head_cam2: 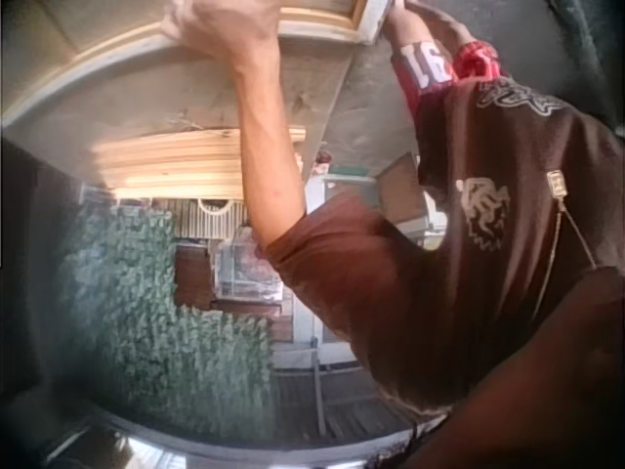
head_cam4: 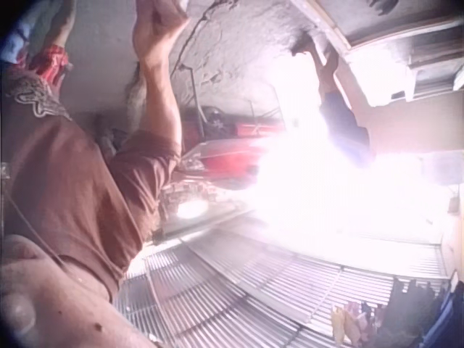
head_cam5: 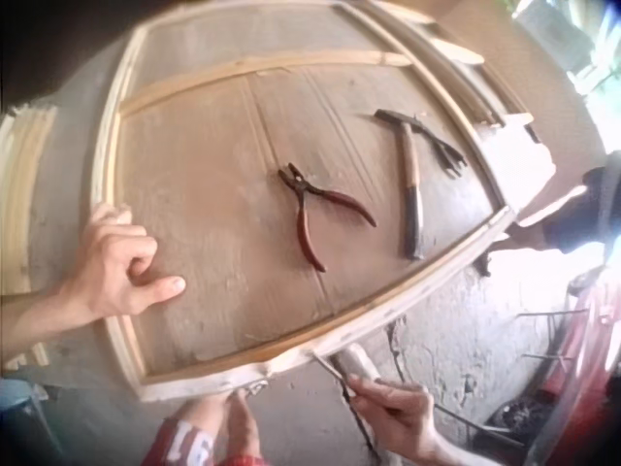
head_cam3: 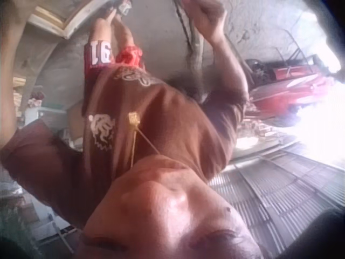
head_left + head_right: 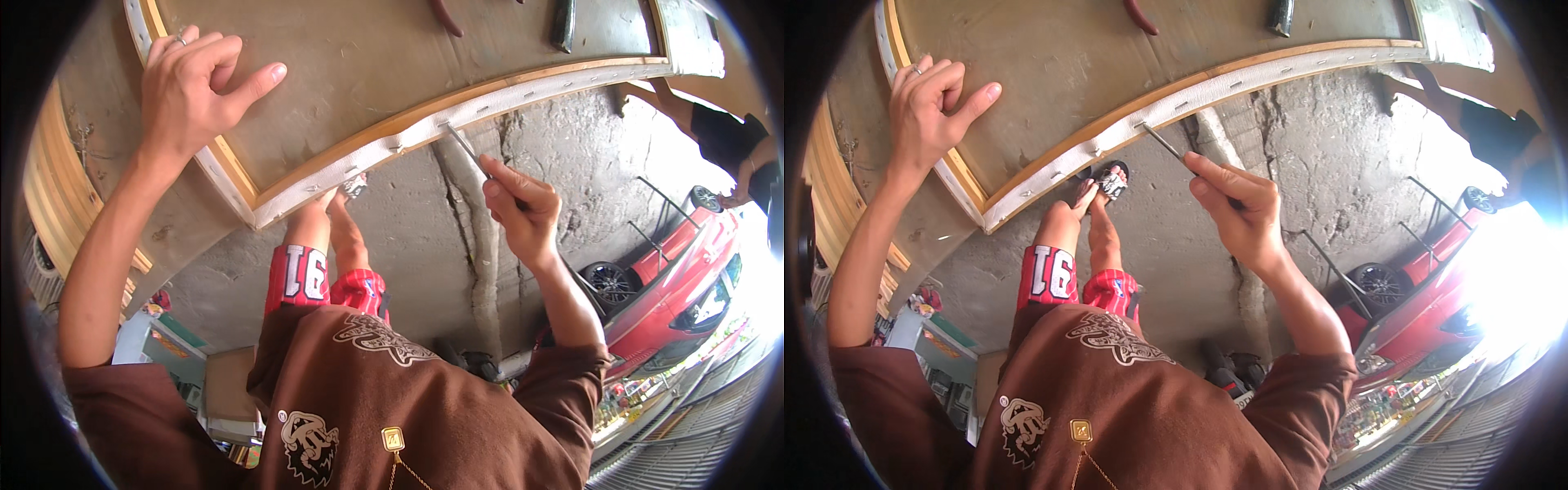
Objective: The person assembles a wooden frame by attaching thin wooden strips to a larger frame using a hammer and nails. They position the strips, hammer nails into place, and adjust the frame as needed.
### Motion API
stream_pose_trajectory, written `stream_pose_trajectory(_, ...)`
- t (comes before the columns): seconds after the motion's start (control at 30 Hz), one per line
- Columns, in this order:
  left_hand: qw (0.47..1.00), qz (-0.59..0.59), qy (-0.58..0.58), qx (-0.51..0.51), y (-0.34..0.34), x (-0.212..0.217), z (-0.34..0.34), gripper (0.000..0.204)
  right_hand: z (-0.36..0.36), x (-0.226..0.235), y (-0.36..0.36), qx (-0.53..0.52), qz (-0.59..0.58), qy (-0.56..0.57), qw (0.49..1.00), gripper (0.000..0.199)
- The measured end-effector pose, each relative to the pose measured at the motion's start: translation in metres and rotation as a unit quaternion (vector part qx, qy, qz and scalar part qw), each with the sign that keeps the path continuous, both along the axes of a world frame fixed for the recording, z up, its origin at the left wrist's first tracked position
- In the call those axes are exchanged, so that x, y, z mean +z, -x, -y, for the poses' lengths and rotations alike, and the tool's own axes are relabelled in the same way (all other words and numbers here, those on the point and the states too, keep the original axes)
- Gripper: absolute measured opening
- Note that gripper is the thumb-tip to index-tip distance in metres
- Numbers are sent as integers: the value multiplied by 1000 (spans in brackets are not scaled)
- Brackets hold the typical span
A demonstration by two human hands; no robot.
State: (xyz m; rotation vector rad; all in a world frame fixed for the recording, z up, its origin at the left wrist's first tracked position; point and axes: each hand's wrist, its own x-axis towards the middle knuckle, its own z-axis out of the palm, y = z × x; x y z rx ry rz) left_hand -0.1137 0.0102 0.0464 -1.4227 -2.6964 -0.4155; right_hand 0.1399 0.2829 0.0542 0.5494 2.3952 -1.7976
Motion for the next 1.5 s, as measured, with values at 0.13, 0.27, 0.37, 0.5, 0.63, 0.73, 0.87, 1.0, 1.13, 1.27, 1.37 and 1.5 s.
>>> stream_pose_trajectory(0.13,1000,0,14,-11,1,8,1,56,8,-48,4,33,-256,-156,953,51)
stream_pose_trajectory(0.27,1000,7,17,-2,-2,7,-8,57,17,-83,3,-15,-325,-211,922,55)
stream_pose_trajectory(0.37,1000,14,12,1,-2,8,-12,58,19,-75,-1,-38,-301,-211,929,52)
stream_pose_trajectory(0.5,1000,18,9,14,-2,9,-7,58,2,-24,-16,-69,-215,-247,942,43)
stream_pose_trajectory(0.63,999,21,-25,-14,0,7,-5,55,-16,26,-4,9,-84,-294,952,40)
stream_pose_trajectory(0.73,999,24,-28,-23,5,7,-3,54,-19,47,7,60,-53,-344,936,41)
stream_pose_trajectory(0.87,999,32,-31,-12,6,7,1,54,-22,73,25,131,3,-374,918,41)
stream_pose_trajectory(1.0,998,36,-44,-1,4,10,3,54,-22,99,44,281,23,-469,837,55)
stream_pose_trajectory(1.13,998,48,-42,1,5,9,8,53,-7,116,67,388,52,-534,749,52)
stream_pose_trajectory(1.27,997,69,-24,31,9,8,4,49,-7,127,96,442,146,-493,735,50)
stream_pose_trajectory(1.37,995,89,-24,39,8,9,6,44,-23,118,114,212,380,-184,881,42)
stream_pose_trajectory(1.5,995,90,-15,39,13,10,3,37,-26,124,140,-78,568,115,811,39)
